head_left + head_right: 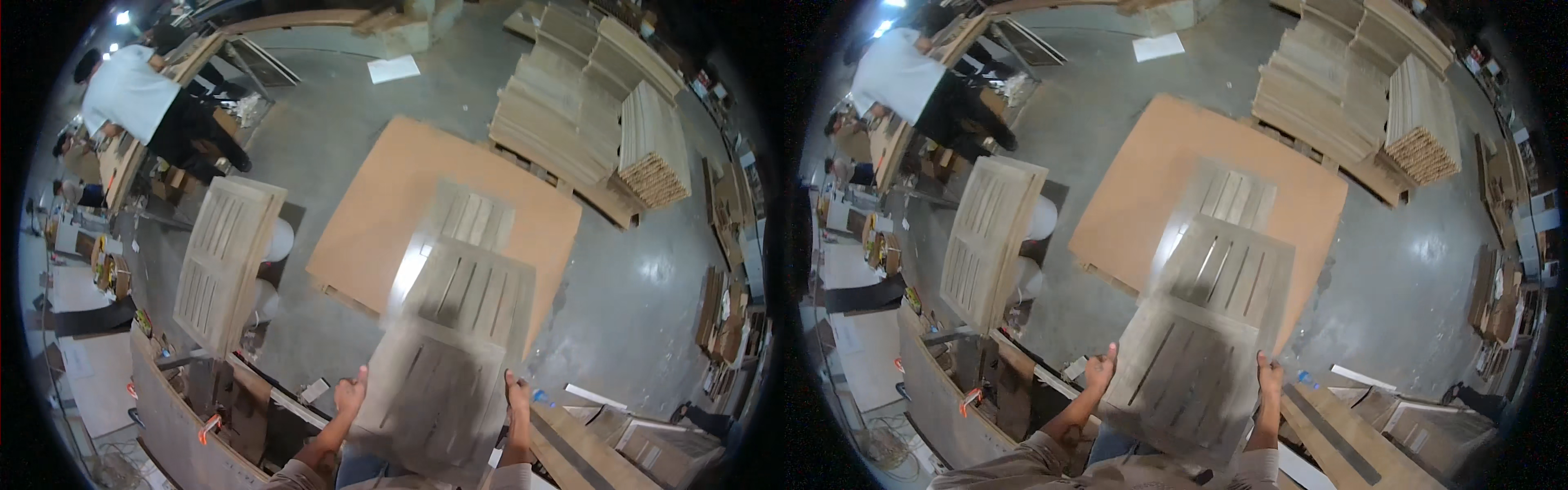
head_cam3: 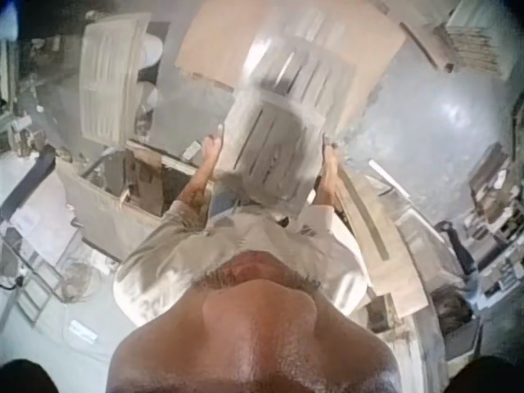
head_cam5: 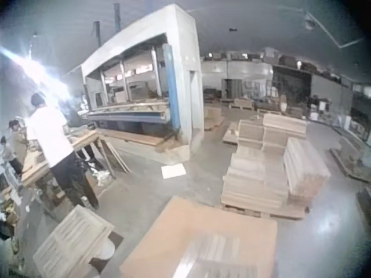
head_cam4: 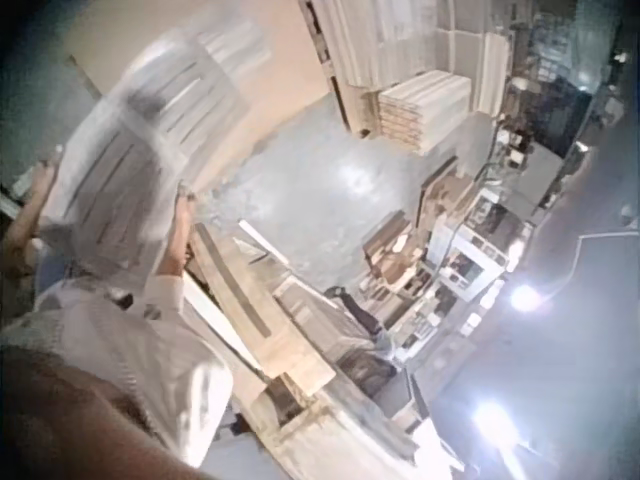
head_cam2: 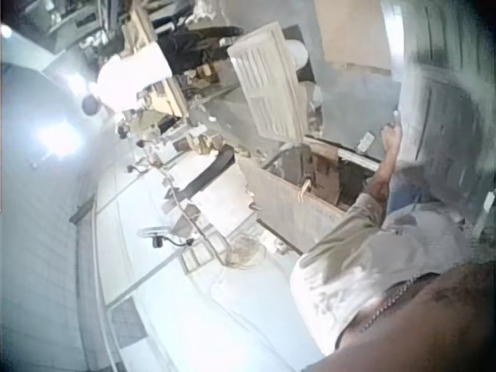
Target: The recorder is cleaning and inspecting wooden furniture panels in a workshop environment.
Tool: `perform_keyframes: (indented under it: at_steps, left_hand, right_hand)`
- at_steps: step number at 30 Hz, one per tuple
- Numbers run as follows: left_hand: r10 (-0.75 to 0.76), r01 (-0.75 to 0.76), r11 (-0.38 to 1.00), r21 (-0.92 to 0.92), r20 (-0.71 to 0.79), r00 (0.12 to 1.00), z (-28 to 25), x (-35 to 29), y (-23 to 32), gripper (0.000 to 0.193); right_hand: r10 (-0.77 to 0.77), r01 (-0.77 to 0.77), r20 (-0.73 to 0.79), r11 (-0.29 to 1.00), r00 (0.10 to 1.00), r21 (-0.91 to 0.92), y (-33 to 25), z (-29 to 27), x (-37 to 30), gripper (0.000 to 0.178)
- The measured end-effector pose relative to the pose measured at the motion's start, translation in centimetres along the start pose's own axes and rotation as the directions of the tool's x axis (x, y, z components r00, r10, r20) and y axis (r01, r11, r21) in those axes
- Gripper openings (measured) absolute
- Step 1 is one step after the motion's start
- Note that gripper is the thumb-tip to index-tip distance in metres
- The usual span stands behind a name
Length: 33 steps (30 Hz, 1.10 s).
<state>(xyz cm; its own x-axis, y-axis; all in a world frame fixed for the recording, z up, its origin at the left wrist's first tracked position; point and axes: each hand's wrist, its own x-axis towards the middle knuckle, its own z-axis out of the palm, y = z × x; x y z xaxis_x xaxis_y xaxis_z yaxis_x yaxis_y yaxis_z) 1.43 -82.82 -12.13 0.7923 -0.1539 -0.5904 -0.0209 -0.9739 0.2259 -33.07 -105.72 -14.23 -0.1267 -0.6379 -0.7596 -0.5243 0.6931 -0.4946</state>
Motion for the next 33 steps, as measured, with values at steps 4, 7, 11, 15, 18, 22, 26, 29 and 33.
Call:
perform_keyframes:
  at_steps: [4, 7, 11, 15, 18, 22, 26, 29, 33]
  left_hand:
    - [0.040, -0.040, 0.995, -0.092, 0.001, 0.999, 4.3, 6.1, 4.6, 0.080]
    - [0.130, -0.135, 0.987, -0.083, -0.065, 0.989, 7.4, 11.8, 10.3, 0.080]
    - [0.165, -0.180, 0.976, -0.126, -0.122, 0.979, 11.9, 20.1, 13.0, 0.078]
    - [0.249, -0.269, 0.928, -0.258, -0.109, 0.962, 14.7, 23.9, 16.4, 0.074]
    - [0.310, -0.277, 0.902, -0.332, 0.050, 0.949, 16.2, 25.9, 16.4, 0.070]
    - [0.301, -0.293, 0.952, -0.090, 0.087, 0.950, 16.3, 28.7, 4.0, 0.061]
    - [0.194, -0.122, 0.972, -0.199, 0.399, 0.896, 13.3, 21.7, -2.0, 0.052]
    - [-0.008, 0.054, 0.995, -0.081, 0.481, 0.877, 8.3, 15.5, -19.5, 0.048]
    - [-0.394, 0.597, 0.721, -0.352, 0.500, 0.771, 0.7, 6.1, -25.9, 0.042]
  right_hand:
    - [-0.083, 0.085, -0.027, 0.991, 0.996, 0.101, -2.2, 3.9, 8.5, 0.056]
    - [-0.264, 0.268, -0.047, 0.955, 0.963, 0.124, -2.3, 6.9, 18.0, 0.034]
    - [-0.383, 0.387, -0.068, 0.921, 0.921, 0.054, -5.9, 11.3, 27.4, 0.037]
    - [-0.478, 0.484, -0.101, 0.873, 0.873, 0.051, -5.8, 13.5, 34.0, 0.041]
    - [-0.403, 0.402, -0.109, 0.915, 0.909, -0.029, -4.9, 13.2, 35.3, 0.042]
    - [-0.292, 0.293, 0.101, 0.749, 0.951, -0.594, -3.6, 17.2, 32.1, 0.029]
    - [-0.327, 0.424, 0.335, 0.862, 0.884, -0.276, 7.4, 13.5, 29.7, 0.019]
    - [0.011, 0.133, 0.425, 0.943, 0.905, -0.306, 6.8, 19.0, 18.5, 0.020]
    - [0.058, 0.129, 0.425, 0.909, 0.904, -0.397, 10.3, 20.0, 9.1, 0.013]
